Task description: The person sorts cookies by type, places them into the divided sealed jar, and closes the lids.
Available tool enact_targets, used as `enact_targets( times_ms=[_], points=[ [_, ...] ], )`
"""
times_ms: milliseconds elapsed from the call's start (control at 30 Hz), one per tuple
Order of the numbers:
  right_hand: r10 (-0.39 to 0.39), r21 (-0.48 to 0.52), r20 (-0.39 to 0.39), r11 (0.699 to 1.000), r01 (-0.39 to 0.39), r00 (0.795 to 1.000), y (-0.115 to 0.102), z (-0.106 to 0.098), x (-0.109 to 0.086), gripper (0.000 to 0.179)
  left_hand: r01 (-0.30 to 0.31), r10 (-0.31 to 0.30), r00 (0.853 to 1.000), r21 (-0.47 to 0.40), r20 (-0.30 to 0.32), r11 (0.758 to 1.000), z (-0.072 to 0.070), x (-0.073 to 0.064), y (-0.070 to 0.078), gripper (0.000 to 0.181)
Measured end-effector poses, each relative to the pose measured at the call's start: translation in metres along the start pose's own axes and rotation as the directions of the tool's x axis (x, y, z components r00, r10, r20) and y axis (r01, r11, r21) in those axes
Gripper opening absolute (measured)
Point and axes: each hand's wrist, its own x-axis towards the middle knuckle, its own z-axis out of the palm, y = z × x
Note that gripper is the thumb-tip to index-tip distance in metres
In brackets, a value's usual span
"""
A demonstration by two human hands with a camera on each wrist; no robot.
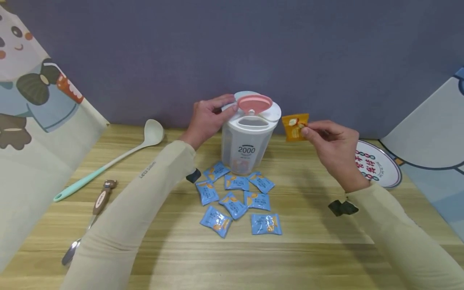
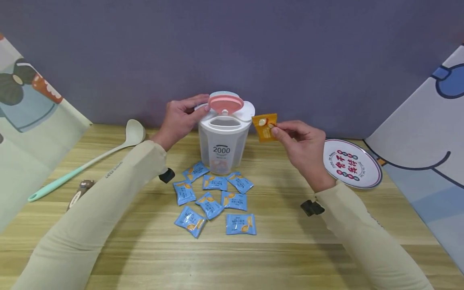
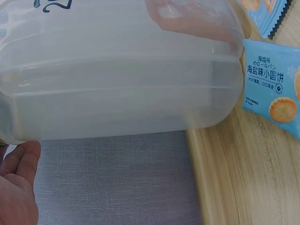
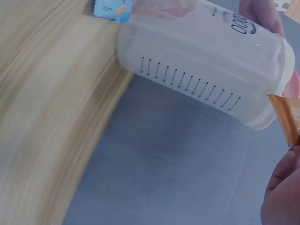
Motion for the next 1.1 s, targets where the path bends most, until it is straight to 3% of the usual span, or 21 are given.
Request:
enact_targets(
  times_ms=[333,500,700,1100],
  points=[
    [-0.054,0.002,-0.005,0.999,0.054,0.999,-0.011,0.005,0.017,0.013,-0.024,0.024,1.000,-0.013,0.001,1.000,0.002,0.013,-0.029,0.033],
    [-0.046,0.077,-0.019,0.996,0.048,0.999,-0.014,0.014,0.025,0.012,-0.053,0.053,0.999,-0.003,-0.006,0.999,0.001,0.016,-0.030,0.033],
    [-0.083,0.052,-0.014,0.995,0.084,0.996,-0.018,0.024,0.032,0.012,-0.072,0.072,0.997,-0.004,-0.002,0.997,0.000,0.015,-0.031,0.035],
    [-0.019,0.160,-0.056,0.987,0.028,0.998,-0.015,0.050,0.038,0.010,-0.051,0.051,0.999,-0.006,0.004,0.999,-0.001,0.011,-0.031,0.036]
  ],
)
